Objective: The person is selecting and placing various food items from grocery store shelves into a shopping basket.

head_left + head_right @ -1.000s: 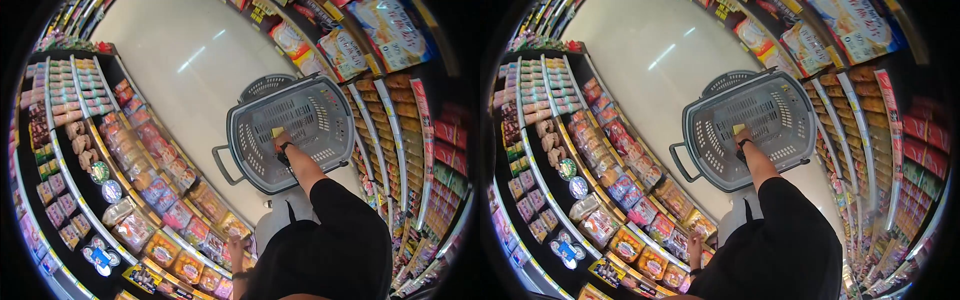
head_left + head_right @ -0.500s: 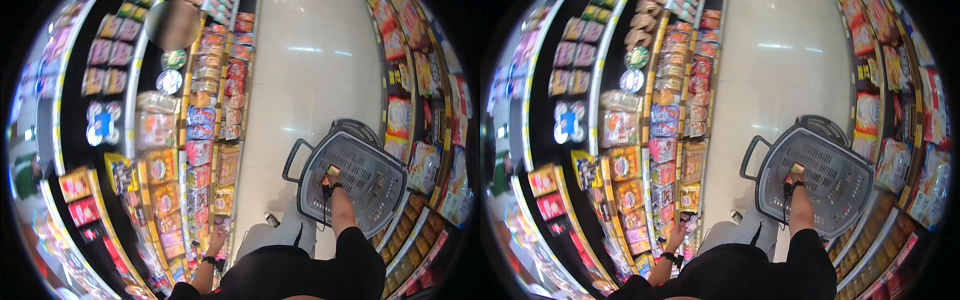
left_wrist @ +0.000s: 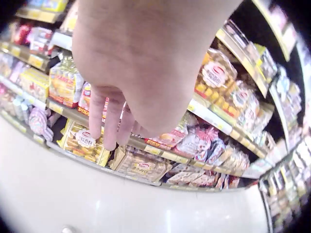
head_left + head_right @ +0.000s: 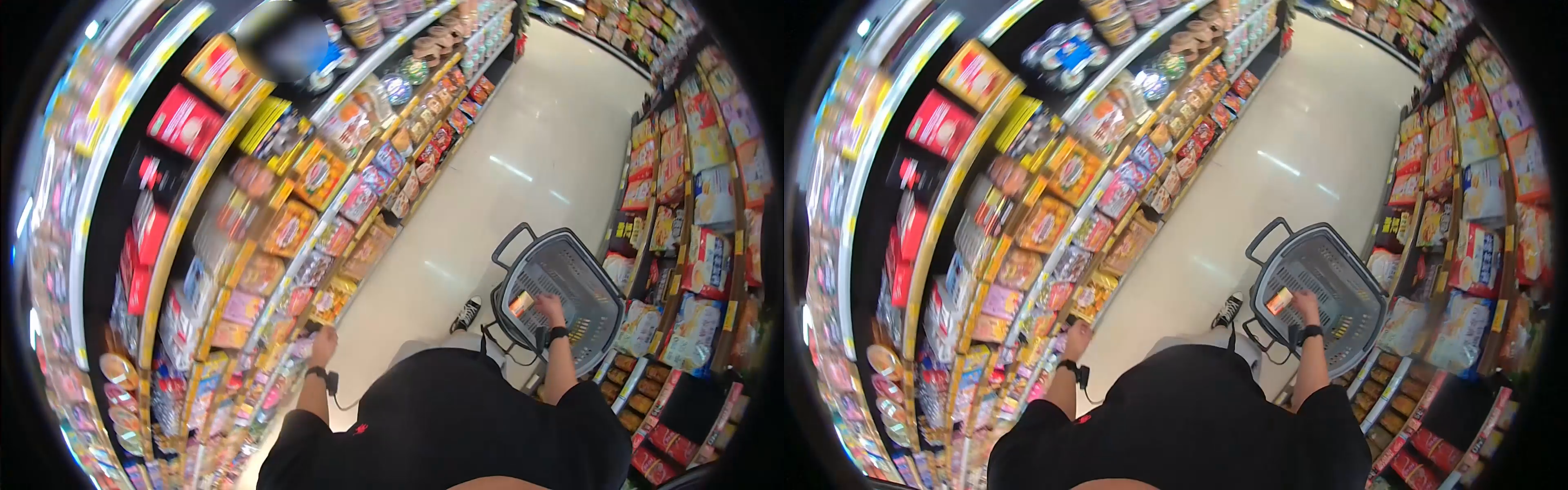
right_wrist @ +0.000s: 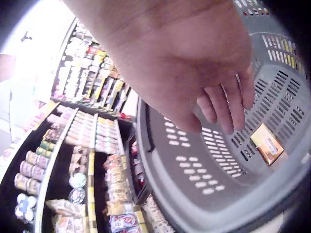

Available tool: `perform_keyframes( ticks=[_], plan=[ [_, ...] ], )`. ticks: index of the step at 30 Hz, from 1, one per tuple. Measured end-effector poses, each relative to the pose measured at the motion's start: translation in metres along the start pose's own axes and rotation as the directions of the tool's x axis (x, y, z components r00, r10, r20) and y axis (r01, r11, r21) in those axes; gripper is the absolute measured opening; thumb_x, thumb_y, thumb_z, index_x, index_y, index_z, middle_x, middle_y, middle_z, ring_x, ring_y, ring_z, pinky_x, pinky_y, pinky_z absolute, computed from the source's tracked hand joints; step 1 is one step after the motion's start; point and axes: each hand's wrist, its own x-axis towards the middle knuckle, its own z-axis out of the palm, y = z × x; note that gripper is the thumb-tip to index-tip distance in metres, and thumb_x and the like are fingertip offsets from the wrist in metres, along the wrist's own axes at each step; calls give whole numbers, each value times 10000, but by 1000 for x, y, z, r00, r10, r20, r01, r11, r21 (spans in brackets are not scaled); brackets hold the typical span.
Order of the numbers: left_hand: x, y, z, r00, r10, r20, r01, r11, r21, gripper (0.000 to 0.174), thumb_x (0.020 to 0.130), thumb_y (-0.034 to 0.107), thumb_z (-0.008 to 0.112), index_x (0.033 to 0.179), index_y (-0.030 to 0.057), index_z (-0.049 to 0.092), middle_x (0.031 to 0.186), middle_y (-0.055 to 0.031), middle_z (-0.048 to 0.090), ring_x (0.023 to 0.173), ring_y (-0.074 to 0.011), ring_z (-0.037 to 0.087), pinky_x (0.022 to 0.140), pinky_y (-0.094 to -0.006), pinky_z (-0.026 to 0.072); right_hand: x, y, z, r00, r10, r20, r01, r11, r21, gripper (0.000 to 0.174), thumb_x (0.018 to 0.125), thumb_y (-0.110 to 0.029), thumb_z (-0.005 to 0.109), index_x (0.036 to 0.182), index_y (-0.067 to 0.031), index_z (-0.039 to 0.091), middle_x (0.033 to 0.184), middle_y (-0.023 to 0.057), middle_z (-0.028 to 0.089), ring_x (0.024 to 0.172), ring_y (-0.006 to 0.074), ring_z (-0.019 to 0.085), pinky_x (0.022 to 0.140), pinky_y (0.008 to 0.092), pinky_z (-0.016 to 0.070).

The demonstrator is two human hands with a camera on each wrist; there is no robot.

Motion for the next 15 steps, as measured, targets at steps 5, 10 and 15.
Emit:
perform_keyframes(
  ticks=[5, 10, 15],
  plan=[
    [-52, -40, 29, 953, -303, 15, 282, 866, -413, 168, 940, 167, 582, 1037, 39, 631, 878, -185, 722, 753, -314, 716, 731, -419, 567, -68, -20, 47, 994, -105, 28, 104, 994, 46, 299, 930, -241, 649, 1002, 48, 686, 860, 107, 715, 732, 180, 670, 667, 340, 532],
    [-165, -81, 64, 941, -203, 272, 290, 898, -332, 165, 967, 125, 497, 966, 24, 627, 808, -101, 683, 708, -195, 682, 635, -334, 579, -114, -42, 89, 940, -336, -62, 289, 879, -380, 315, 918, -258, 672, 1043, 31, 679, 961, 162, 735, 886, 271, 703, 800, 400, 546],
    [-289, -134, 104, 768, -447, 458, 571, 803, -173, 221, 929, 173, 591, 873, -4, 711, 726, -96, 717, 590, -202, 707, 546, -331, 568, -120, -90, 142, 872, -488, 23, 432, 749, -503, 352, 916, -290, 677, 1067, 27, 675, 992, 221, 728, 968, 346, 713, 838, 419, 548]
  ],
)
